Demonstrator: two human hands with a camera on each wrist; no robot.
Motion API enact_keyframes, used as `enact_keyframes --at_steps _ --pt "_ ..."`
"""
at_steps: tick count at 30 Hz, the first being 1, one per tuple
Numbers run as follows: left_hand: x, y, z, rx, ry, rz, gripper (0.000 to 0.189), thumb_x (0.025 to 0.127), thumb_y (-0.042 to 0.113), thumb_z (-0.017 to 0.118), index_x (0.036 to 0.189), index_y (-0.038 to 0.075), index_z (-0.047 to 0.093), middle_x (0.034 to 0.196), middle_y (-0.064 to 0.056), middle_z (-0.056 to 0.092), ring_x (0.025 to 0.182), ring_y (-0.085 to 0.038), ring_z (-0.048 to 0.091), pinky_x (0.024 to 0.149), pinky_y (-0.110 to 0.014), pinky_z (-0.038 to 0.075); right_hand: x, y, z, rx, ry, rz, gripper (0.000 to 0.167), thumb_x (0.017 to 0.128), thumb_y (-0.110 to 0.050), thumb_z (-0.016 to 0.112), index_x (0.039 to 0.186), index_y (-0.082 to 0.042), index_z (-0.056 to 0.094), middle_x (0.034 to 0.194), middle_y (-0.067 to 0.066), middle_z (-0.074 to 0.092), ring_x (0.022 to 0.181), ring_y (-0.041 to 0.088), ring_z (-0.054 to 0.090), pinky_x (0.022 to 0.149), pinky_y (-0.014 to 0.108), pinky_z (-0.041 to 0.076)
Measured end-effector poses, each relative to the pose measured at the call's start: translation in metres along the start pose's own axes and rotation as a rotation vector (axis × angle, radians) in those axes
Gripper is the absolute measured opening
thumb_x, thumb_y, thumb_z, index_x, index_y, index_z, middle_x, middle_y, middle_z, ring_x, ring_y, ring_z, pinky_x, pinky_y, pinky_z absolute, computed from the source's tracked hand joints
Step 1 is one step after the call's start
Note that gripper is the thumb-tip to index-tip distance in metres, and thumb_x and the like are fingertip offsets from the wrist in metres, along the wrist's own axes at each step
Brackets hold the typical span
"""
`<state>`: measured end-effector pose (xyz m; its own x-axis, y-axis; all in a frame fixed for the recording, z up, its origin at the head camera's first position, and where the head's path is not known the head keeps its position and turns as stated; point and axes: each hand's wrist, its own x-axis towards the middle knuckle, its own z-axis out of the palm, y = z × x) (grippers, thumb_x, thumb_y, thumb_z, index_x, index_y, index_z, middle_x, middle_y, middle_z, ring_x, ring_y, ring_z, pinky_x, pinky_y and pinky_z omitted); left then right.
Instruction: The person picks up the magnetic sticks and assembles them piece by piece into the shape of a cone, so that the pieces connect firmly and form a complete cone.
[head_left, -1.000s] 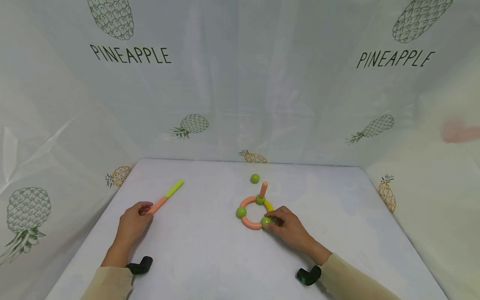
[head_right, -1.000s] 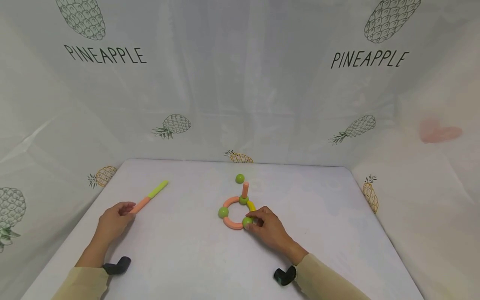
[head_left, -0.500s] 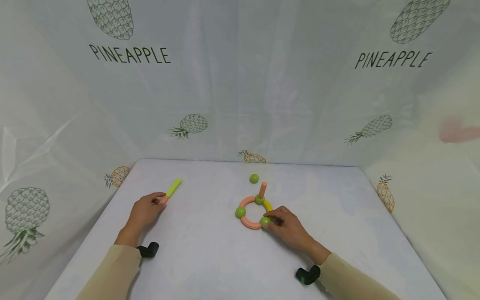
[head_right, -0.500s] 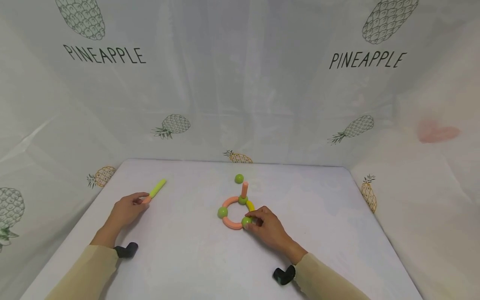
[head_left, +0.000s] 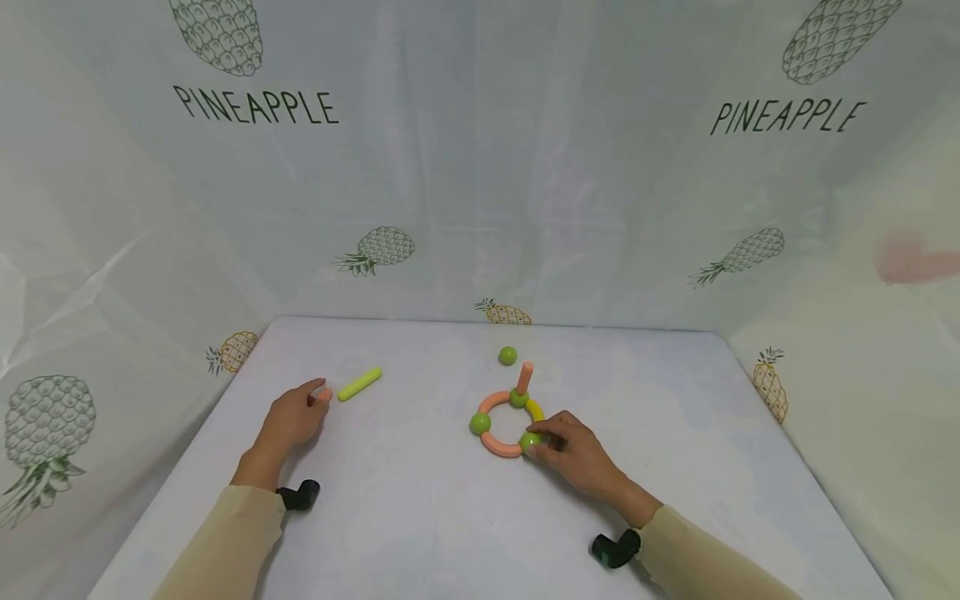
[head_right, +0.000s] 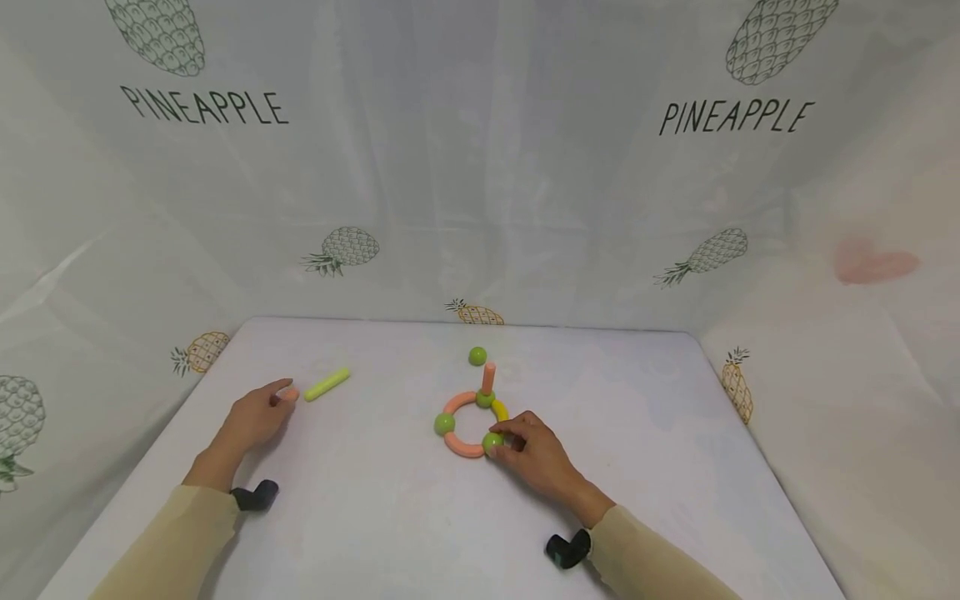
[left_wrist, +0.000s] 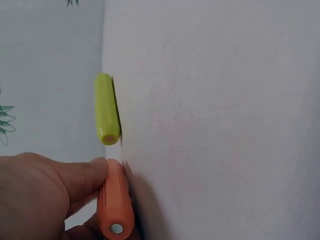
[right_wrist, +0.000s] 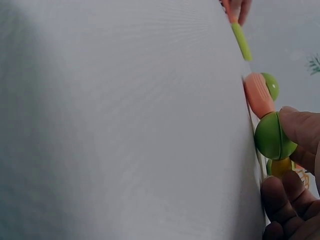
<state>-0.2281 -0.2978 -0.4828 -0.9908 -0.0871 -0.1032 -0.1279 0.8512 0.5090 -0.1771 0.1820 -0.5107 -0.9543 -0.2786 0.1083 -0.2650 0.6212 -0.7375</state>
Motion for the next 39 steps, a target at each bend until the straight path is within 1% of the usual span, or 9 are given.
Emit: enact_keyframes --at_steps 4,6,8,12,15,22,29,33,39 --pt "-0.005 -0.002 -0.001 -0.060 -0.006 -0.061 0.063 0.105 0.029 0.065 0.155 -0.004 0.044 0.130 -0.030 0.061 0.111 -0.042 0.060 0.096 -0.059 0.051 0.000 -0.001 0.000 -0.004 -0.002 0.008 0.027 0.093 -0.026 0.083 0.120 -0.020 0.078 0.101 -0.005 0.061 0.085 0.007 0.054 0.074 0.023 0.047" --pt "-0.009 -0.003 -0.002 -0.083 -0.010 -0.072 0.066 0.100 0.024 0.071 0.154 -0.004 0.045 0.134 -0.031 0.060 0.115 -0.043 0.059 0.097 -0.059 0.051 0.000 -0.001 0.000 -0.007 -0.004 0.008 0.027 0.094 -0.026 0.082 0.120 -0.019 0.078 0.102 -0.005 0.061 0.085 0.007 0.054 0.074 0.023 0.047" --pt "-0.013 -0.006 -0.003 -0.099 -0.009 -0.081 0.065 0.097 0.021 0.075 0.151 -0.004 0.048 0.135 -0.031 0.060 0.117 -0.043 0.059 0.097 -0.059 0.051 0.000 -0.001 0.000 -0.009 -0.005 0.013 0.027 0.094 -0.025 0.082 0.120 -0.020 0.078 0.102 -0.005 0.061 0.085 0.007 0.054 0.074 0.023 0.047" --pt "-0.019 -0.013 -0.005 -0.130 0.006 -0.084 0.054 0.097 0.019 0.075 0.143 -0.005 0.058 0.131 -0.029 0.064 0.114 -0.042 0.060 0.094 -0.056 0.052 0.000 -0.001 0.000 -0.011 -0.003 0.024 0.027 0.094 -0.025 0.082 0.120 -0.020 0.078 0.102 -0.005 0.062 0.085 0.008 0.054 0.074 0.023 0.047" --pt "-0.022 -0.019 -0.006 -0.151 0.012 -0.073 0.047 0.098 0.019 0.074 0.138 -0.004 0.064 0.131 -0.029 0.066 0.115 -0.042 0.060 0.093 -0.055 0.052 0.000 -0.001 -0.001 -0.011 -0.001 0.028 0.027 0.093 -0.026 0.083 0.120 -0.020 0.078 0.101 -0.005 0.061 0.085 0.007 0.054 0.074 0.023 0.047" --pt "-0.024 -0.029 -0.009 -0.186 -0.006 -0.078 0.050 0.099 0.024 0.074 0.141 0.000 0.064 0.143 -0.032 0.059 0.129 -0.049 0.054 0.099 -0.060 0.048 0.001 -0.002 -0.001 -0.005 -0.008 0.036 0.028 0.093 -0.027 0.083 0.120 -0.020 0.078 0.102 -0.005 0.061 0.086 0.008 0.054 0.075 0.023 0.047" --pt "-0.024 -0.037 -0.012 -0.177 -0.018 -0.082 0.051 0.098 0.024 0.076 0.142 0.001 0.064 0.147 -0.033 0.056 0.134 -0.051 0.050 0.103 -0.063 0.046 0.000 -0.003 -0.001 0.006 -0.007 0.045 0.028 0.093 -0.026 0.083 0.120 -0.020 0.078 0.102 -0.005 0.062 0.086 0.008 0.054 0.075 0.023 0.047" --pt "-0.025 -0.037 -0.012 -0.174 -0.008 -0.084 0.051 0.097 0.023 0.077 0.141 0.000 0.065 0.146 -0.033 0.057 0.131 -0.050 0.052 0.101 -0.062 0.047 0.000 -0.002 -0.001 0.009 -0.006 0.039 0.027 0.093 -0.026 0.083 0.120 -0.021 0.078 0.102 -0.005 0.062 0.086 0.008 0.054 0.075 0.023 0.047" --pt "-0.028 -0.035 -0.012 -0.177 0.030 -0.080 0.047 0.096 0.021 0.078 0.135 -0.003 0.067 0.139 -0.033 0.061 0.122 -0.046 0.057 0.095 -0.057 0.050 0.000 -0.001 0.000 0.008 -0.011 0.030 0.028 0.094 -0.028 0.082 0.121 -0.021 0.078 0.103 -0.005 0.062 0.086 0.006 0.054 0.075 0.023 0.047"
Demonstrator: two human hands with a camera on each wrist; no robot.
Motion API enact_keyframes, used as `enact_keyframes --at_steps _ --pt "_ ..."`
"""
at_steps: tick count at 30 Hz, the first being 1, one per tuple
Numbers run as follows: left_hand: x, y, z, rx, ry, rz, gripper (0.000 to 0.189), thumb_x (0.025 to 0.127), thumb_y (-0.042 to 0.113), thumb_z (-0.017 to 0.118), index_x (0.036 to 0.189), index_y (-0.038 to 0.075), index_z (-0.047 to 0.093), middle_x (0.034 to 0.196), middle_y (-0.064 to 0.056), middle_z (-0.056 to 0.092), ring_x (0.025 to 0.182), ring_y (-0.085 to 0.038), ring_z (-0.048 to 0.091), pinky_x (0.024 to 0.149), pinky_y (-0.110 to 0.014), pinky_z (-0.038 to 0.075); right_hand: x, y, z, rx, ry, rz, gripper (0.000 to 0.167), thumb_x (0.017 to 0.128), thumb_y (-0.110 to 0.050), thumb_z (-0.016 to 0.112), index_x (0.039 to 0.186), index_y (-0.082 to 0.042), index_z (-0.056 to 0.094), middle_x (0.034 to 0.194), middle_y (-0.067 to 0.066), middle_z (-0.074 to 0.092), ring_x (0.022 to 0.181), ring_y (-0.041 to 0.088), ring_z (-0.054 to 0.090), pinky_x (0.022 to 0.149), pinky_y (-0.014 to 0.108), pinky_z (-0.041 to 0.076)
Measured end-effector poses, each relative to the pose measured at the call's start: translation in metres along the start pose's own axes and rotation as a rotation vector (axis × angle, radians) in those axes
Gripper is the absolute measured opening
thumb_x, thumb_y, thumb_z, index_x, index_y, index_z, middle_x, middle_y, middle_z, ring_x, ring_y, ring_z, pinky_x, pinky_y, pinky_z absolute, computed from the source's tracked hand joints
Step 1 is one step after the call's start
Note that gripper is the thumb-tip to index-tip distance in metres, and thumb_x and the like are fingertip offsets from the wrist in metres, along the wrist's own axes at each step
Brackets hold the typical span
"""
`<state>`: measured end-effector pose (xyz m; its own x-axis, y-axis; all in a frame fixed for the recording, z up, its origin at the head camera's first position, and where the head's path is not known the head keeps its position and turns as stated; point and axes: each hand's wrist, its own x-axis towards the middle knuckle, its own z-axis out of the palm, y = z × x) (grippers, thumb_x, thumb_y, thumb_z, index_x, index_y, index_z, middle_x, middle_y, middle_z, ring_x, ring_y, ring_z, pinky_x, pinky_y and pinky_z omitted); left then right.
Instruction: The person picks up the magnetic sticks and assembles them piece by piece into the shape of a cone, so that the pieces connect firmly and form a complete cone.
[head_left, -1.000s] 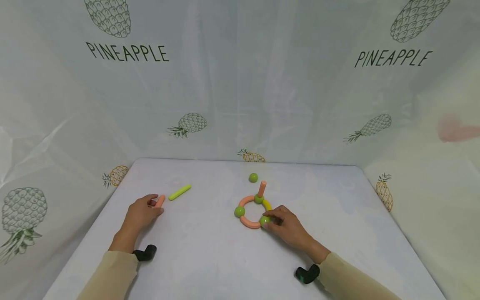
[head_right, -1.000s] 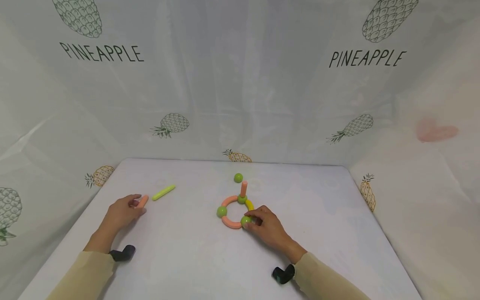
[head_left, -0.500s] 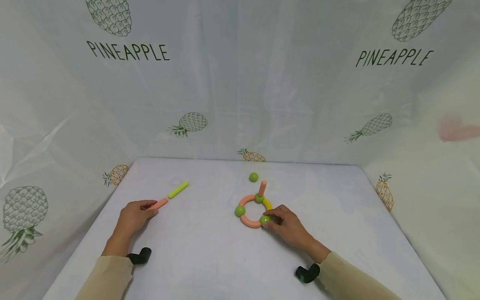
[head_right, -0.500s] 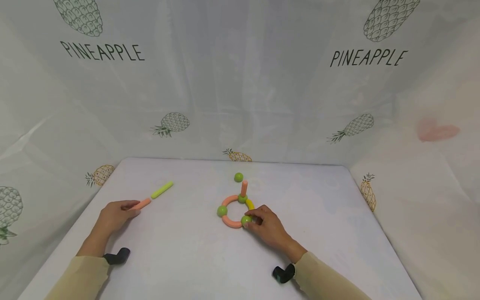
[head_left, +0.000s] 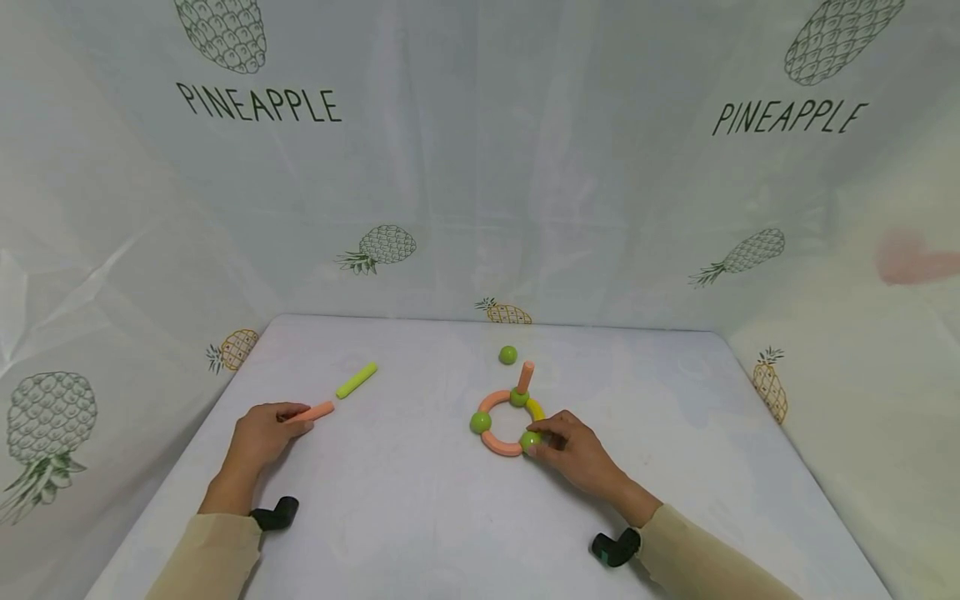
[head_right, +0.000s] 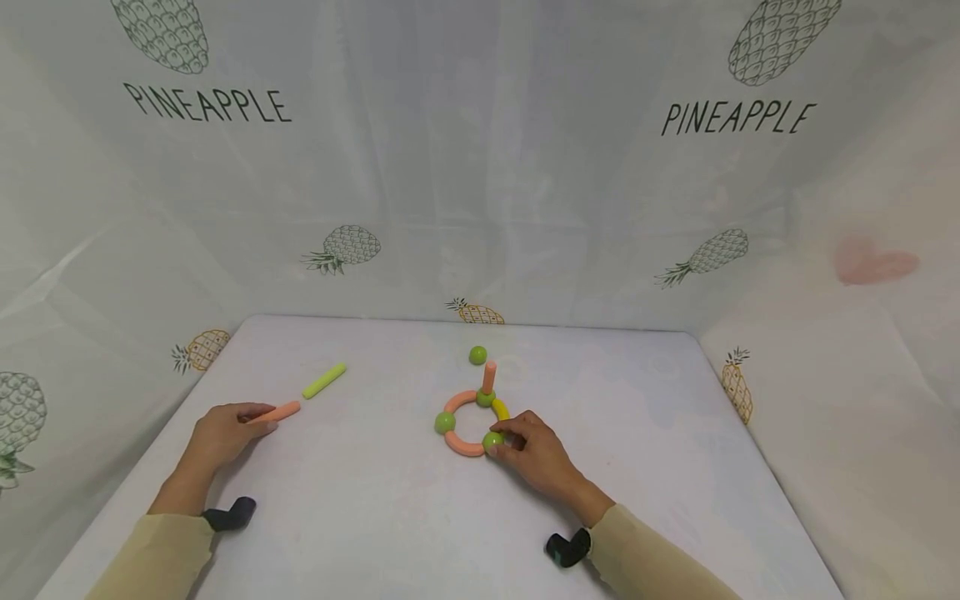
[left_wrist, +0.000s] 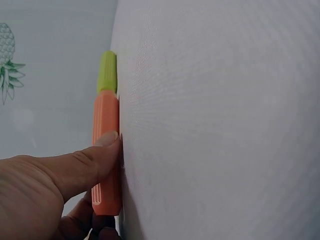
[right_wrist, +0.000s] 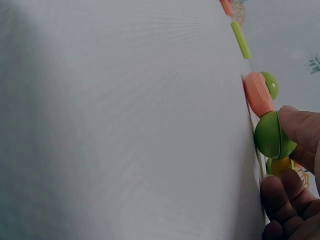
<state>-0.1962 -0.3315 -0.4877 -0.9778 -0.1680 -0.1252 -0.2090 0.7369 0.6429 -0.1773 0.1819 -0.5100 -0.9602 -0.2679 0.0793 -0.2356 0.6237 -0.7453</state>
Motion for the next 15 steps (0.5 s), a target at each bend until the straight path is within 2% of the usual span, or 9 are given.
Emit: enact_keyframes --at_steps 6,15 --pt "-0.0017 -0.0028 0.0010 -0.025 0.013 0.014 0.051 0.097 0.027 0.079 0.138 0.000 0.066 0.138 -0.029 0.063 0.124 -0.044 0.057 0.096 -0.055 0.051 0.0000 0.0006 0.0006 0.001 0.005 0.000 0.029 0.093 -0.028 0.083 0.121 -0.021 0.078 0.103 -0.006 0.063 0.086 0.006 0.055 0.075 0.023 0.048" --pt "-0.0057 0.0044 0.0037 -0.146 -0.001 0.090 0.056 0.101 0.037 0.073 0.144 0.002 0.063 0.148 -0.025 0.060 0.141 -0.045 0.050 0.109 -0.058 0.046 0.0002 0.0019 0.0008 -0.003 0.004 -0.015 0.029 0.093 -0.029 0.083 0.121 -0.020 0.078 0.103 -0.005 0.062 0.086 0.008 0.055 0.075 0.023 0.048"
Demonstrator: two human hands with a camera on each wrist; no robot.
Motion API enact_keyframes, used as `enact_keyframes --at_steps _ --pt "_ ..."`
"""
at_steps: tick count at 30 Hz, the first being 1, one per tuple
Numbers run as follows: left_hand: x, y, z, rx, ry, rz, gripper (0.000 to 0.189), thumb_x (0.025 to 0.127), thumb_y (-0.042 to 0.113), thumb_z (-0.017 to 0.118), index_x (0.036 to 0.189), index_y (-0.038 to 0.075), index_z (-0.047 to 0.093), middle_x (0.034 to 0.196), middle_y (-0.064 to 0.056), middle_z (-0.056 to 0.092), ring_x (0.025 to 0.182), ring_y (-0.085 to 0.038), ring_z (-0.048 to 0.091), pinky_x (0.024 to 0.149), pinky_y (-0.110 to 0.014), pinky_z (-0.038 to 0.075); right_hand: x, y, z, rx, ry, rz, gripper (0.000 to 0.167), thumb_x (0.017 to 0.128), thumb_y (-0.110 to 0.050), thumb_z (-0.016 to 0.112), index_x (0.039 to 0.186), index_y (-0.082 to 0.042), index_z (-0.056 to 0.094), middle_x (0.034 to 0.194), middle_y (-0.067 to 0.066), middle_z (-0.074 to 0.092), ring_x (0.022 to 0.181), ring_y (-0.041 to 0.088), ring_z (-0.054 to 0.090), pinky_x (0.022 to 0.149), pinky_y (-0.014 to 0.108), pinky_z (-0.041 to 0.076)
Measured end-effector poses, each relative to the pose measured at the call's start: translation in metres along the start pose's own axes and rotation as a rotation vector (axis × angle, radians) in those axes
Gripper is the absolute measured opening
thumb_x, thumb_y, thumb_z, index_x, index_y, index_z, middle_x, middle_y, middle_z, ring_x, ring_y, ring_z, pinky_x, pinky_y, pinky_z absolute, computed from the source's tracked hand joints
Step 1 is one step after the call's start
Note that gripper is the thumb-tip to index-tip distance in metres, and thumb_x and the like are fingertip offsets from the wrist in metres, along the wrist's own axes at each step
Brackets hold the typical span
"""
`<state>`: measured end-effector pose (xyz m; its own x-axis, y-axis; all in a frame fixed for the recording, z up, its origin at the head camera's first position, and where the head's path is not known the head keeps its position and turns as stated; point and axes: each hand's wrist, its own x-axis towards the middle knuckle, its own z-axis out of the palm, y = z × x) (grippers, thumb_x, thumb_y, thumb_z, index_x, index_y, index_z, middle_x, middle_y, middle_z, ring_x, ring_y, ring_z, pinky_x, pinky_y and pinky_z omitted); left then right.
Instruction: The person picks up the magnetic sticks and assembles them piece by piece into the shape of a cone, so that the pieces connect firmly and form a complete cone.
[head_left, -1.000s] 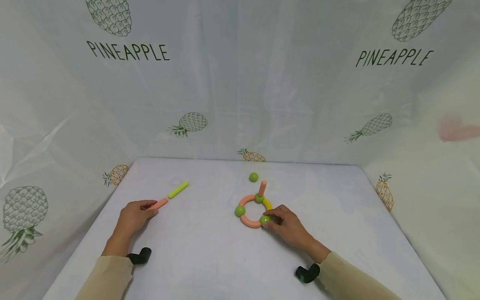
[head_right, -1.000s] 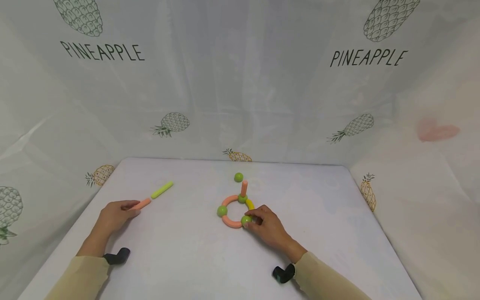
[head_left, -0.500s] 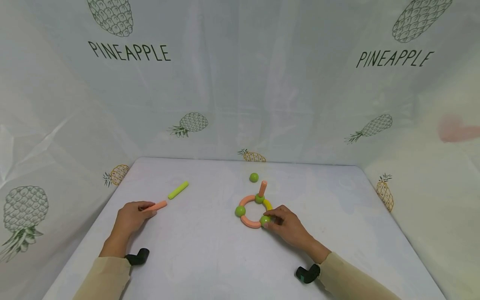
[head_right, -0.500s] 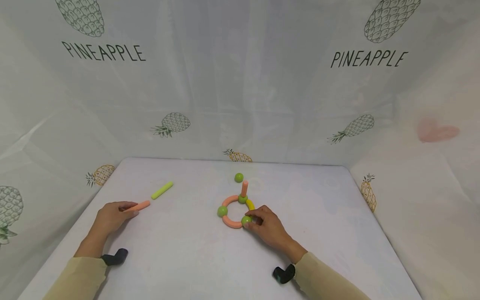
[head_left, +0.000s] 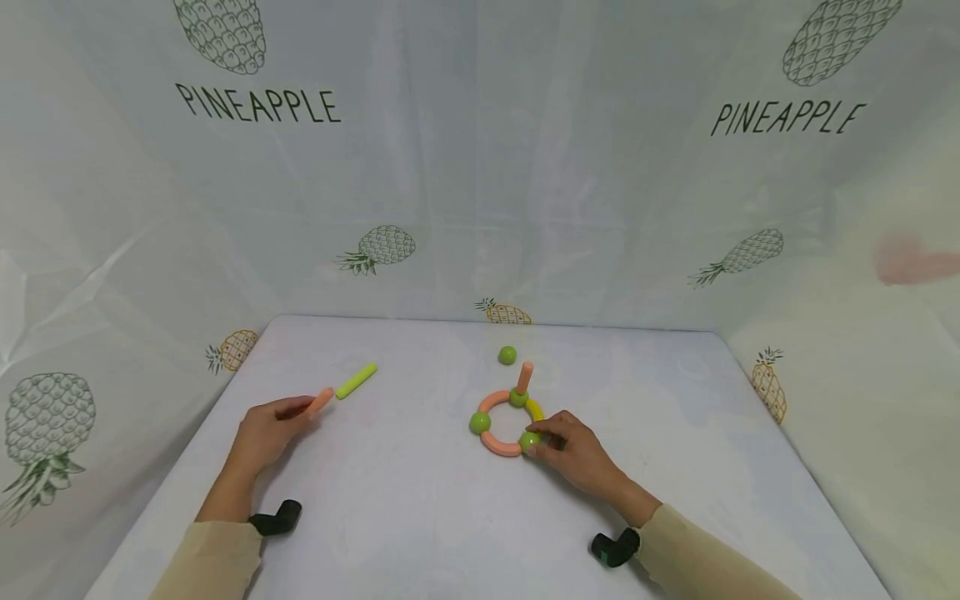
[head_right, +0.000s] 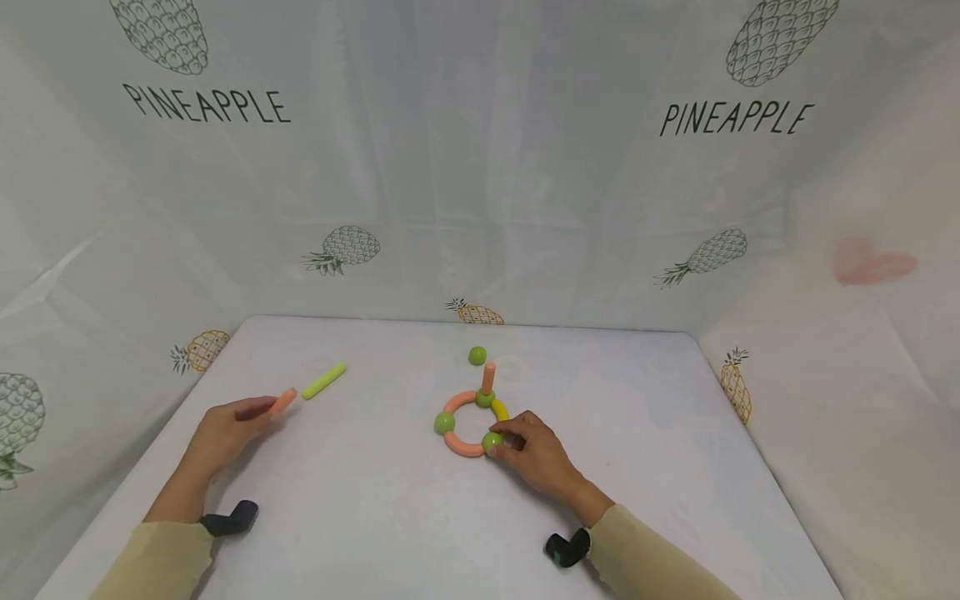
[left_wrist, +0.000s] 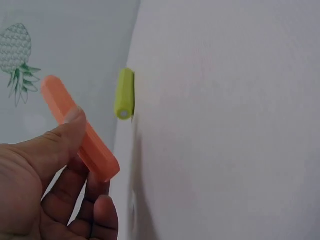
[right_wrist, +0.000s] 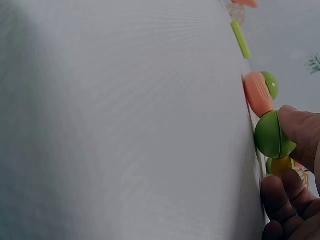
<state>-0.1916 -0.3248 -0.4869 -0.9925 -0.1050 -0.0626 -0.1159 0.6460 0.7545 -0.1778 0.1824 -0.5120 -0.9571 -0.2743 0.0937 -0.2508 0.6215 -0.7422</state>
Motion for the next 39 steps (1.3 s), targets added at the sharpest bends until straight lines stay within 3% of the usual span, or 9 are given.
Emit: enact_keyframes --at_steps 3,6,11,16,21,27,39 --pt "-0.001 0.007 0.005 -0.041 0.001 -0.002 0.058 0.101 0.038 0.074 0.145 0.003 0.062 0.147 -0.023 0.062 0.139 -0.040 0.053 0.109 -0.051 0.047 0.000 0.000 0.000 0.001 -0.005 -0.007 0.029 0.093 -0.029 0.083 0.121 -0.021 0.078 0.102 -0.005 0.062 0.086 0.007 0.055 0.075 0.023 0.048" --pt "-0.001 0.018 0.013 -0.101 0.000 -0.005 0.058 0.099 0.037 0.076 0.145 0.003 0.063 0.145 -0.020 0.064 0.136 -0.035 0.057 0.103 -0.034 0.050 0.000 0.000 -0.001 0.003 -0.008 -0.013 0.029 0.094 -0.030 0.082 0.121 -0.021 0.079 0.102 -0.005 0.062 0.086 0.007 0.055 0.076 0.023 0.048" --pt "0.001 0.043 0.034 -0.199 -0.006 0.054 0.053 0.097 0.033 0.079 0.139 0.003 0.067 0.135 -0.018 0.070 0.126 -0.028 0.063 0.087 -0.011 0.051 0.000 0.000 -0.001 -0.002 -0.009 -0.020 0.028 0.094 -0.029 0.082 0.121 -0.020 0.079 0.101 -0.005 0.062 0.085 0.007 0.055 0.075 0.023 0.048" --pt "-0.001 0.071 0.061 -0.286 -0.041 0.116 0.049 0.095 0.027 0.081 0.136 0.003 0.069 0.131 -0.016 0.072 0.122 -0.027 0.066 0.087 -0.012 0.052 0.000 0.001 -0.001 -0.002 -0.011 -0.021 0.029 0.094 -0.030 0.082 0.121 -0.021 0.079 0.102 -0.005 0.062 0.085 0.007 0.054 0.075 0.023 0.048" --pt "0.000 0.096 0.088 -0.368 -0.084 0.135 0.044 0.094 0.021 0.082 0.133 0.004 0.071 0.129 -0.014 0.073 0.120 -0.026 0.068 0.089 -0.016 0.054 0.000 0.002 -0.001 -0.009 -0.011 -0.022 0.029 0.094 -0.030 0.081 0.121 -0.020 0.078 0.102 -0.005 0.062 0.085 0.007 0.054 0.075 0.023 0.048" --pt "-0.002 0.121 0.115 -0.379 -0.101 0.174 0.039 0.092 0.019 0.084 0.127 0.006 0.074 0.120 -0.011 0.076 0.111 -0.022 0.071 0.089 -0.021 0.056 0.001 0.002 -0.001 -0.005 -0.016 -0.022 0.029 0.095 -0.031 0.081 0.122 -0.020 0.078 0.103 -0.005 0.062 0.086 0.007 0.054 0.075 0.024 0.048" --pt "-0.006 0.147 0.150 -0.406 -0.131 0.205 0.031 0.091 0.015 0.084 0.121 0.009 0.077 0.111 -0.004 0.078 0.103 -0.018 0.074 0.088 -0.030 0.060 0.000 0.002 -0.002 -0.003 -0.019 -0.021 0.029 0.095 -0.032 0.080 0.122 -0.020 0.078 0.102 -0.005 0.062 0.086 0.007 0.054 0.075 0.023 0.047"
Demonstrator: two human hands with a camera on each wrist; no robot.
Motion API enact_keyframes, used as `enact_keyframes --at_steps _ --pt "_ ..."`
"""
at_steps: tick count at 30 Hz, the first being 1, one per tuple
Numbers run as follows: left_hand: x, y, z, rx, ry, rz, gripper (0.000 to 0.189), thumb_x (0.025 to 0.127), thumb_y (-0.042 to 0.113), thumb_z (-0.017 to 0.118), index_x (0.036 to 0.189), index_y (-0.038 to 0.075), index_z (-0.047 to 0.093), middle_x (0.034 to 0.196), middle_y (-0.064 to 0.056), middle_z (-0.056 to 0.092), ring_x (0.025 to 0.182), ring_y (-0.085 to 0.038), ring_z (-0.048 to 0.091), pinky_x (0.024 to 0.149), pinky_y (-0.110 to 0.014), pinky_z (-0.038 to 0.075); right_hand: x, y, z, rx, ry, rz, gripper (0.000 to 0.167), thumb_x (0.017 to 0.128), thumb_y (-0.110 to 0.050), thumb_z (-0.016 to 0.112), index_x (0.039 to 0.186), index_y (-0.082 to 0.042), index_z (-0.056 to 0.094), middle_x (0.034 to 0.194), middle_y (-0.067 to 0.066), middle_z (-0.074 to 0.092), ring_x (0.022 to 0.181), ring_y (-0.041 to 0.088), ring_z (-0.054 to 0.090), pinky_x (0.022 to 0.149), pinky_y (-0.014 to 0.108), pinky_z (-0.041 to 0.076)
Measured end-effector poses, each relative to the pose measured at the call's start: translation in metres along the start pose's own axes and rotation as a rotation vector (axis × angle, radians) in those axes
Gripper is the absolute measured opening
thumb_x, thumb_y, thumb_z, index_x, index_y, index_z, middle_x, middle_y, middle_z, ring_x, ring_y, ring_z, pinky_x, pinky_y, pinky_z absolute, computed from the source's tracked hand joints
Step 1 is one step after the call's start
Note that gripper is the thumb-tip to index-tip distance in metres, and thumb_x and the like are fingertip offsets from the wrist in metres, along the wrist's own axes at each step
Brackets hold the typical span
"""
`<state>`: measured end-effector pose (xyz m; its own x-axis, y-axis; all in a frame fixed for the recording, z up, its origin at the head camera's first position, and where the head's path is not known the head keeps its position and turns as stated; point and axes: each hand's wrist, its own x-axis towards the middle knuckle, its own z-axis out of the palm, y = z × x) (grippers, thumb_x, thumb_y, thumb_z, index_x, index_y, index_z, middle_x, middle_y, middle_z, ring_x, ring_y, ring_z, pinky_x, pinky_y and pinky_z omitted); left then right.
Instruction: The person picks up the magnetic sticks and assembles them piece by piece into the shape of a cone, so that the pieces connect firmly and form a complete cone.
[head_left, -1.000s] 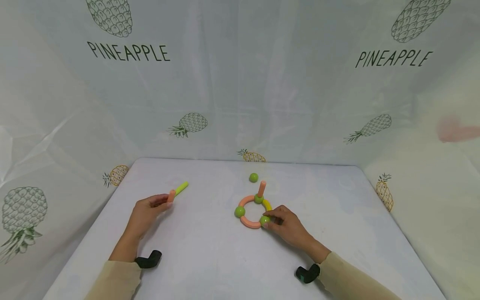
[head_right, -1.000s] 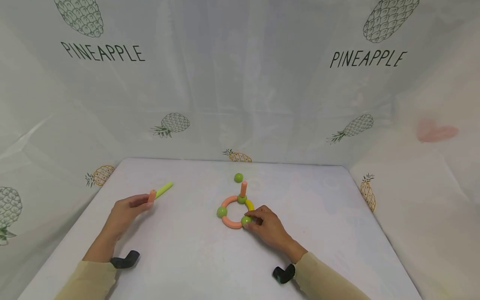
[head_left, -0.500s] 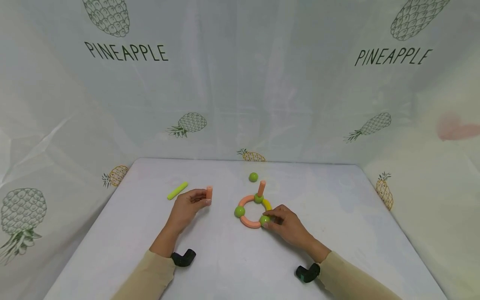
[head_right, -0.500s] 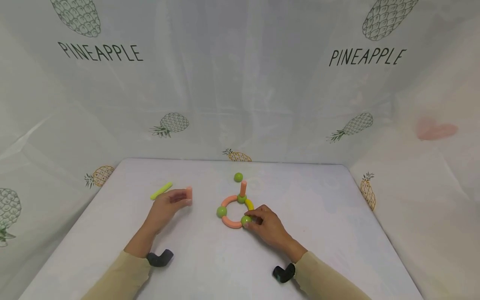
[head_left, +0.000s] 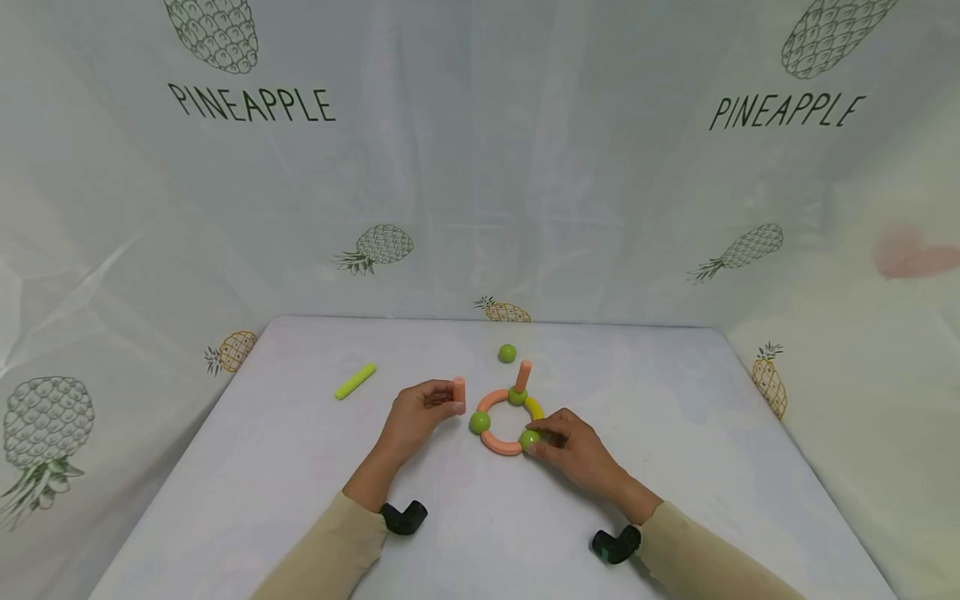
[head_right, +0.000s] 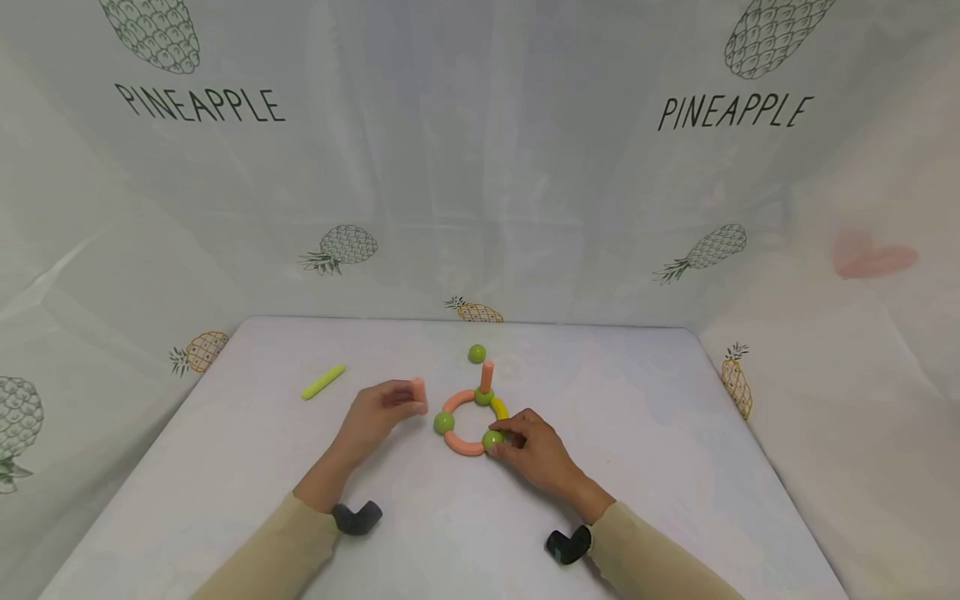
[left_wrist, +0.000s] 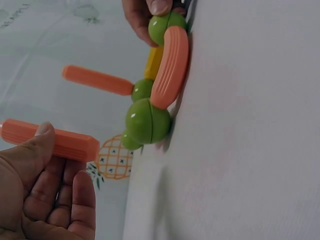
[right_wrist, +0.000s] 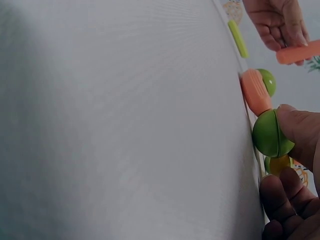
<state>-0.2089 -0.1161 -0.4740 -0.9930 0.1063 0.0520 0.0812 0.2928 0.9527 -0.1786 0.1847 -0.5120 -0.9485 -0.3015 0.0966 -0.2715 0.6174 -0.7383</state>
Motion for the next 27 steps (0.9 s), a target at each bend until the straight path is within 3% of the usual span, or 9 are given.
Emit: enact_keyframes --at_steps 10,17,27 --pt "0.004 0.000 0.022 0.027 -0.039 0.032 0.030 0.093 0.018 0.082 0.121 0.010 0.077 0.114 -0.004 0.078 0.108 -0.020 0.073 0.096 -0.039 0.059 0.000 0.000 -0.001 0.003 0.001 -0.004 0.029 0.095 -0.031 0.081 0.122 -0.020 0.078 0.103 -0.005 0.062 0.086 0.008 0.054 0.076 0.024 0.047" --pt "0.004 -0.005 0.030 0.024 -0.056 0.057 0.028 0.092 0.019 0.084 0.118 0.013 0.078 0.112 -0.001 0.078 0.103 -0.016 0.072 0.090 -0.033 0.059 0.001 0.000 0.000 0.009 0.003 -0.006 0.029 0.094 -0.029 0.082 0.122 -0.020 0.078 0.102 -0.005 0.062 0.086 0.008 0.055 0.076 0.024 0.048" --pt "0.004 -0.009 0.036 0.187 -0.086 0.091 0.032 0.096 0.024 0.080 0.126 0.013 0.076 0.113 -0.001 0.078 0.102 -0.016 0.073 0.090 -0.036 0.059 0.001 0.001 0.000 -0.004 0.010 0.004 0.029 0.094 -0.028 0.082 0.122 -0.020 0.079 0.102 -0.005 0.063 0.086 0.007 0.055 0.076 0.024 0.048"
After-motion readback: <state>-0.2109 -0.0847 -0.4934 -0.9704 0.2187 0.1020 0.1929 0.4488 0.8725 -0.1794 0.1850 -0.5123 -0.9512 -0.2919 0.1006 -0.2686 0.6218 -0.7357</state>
